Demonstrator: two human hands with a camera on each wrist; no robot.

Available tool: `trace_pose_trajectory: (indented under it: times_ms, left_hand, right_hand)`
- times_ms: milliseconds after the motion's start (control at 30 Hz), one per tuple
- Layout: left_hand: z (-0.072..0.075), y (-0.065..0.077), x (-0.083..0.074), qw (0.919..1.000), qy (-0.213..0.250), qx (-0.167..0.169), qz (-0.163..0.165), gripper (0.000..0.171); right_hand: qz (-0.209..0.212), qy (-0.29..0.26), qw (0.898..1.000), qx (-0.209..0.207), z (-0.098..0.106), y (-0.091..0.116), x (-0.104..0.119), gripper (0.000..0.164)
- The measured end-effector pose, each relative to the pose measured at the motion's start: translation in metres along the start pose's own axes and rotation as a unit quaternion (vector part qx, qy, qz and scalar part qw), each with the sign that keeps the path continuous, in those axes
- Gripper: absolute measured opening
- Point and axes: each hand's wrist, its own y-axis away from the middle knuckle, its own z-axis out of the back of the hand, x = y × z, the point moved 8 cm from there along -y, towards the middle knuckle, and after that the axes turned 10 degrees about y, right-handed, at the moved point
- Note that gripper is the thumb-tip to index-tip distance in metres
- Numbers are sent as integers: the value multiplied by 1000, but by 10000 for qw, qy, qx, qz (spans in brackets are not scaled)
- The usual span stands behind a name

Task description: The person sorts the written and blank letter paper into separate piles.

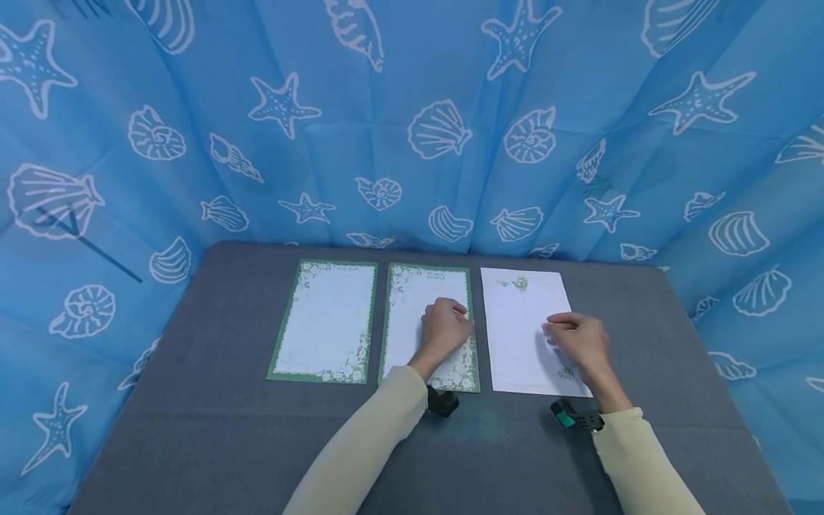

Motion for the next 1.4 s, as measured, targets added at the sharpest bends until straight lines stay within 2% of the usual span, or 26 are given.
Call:
trace_pose_trajectory:
  times_ms: [167, 367, 567, 733, 933, 1100, 1400]
  left_hand:
    - [23, 1, 10, 9997, -100, -205, -10, 18]
    - [51, 3, 22, 9987, -209, -474, -36, 17]
    - [76, 3, 27, 9963, -440, -720, -150, 17]
    - [95, 3, 32, 9945, -512, -910, 1, 18]
    - [116, 7, 39, 9909, -588, -1205, 64, 18]
    - [123, 11, 45, 9909, -581, -1200, 173, 20]
    - [121, 12, 55, 9923, -775, -910, 312, 26]
  right_hand:
    - [357, -108, 9993, 54, -14, 5, 22, 24]
    - [717, -346, 9963, 311, -33, 8, 43, 22]
    - [924, -492, 9928, 579, -52, 14, 61, 23]
    - [1121, -600, 9889, 763, -63, 17, 75, 23]
    - [1157, -633, 9871, 906, -73, 19, 84, 23]
    - [1198, -554, 9870, 914, -78, 18, 87, 25]
    - [1144, -369, 9895, 804, -81, 17, 91, 30]
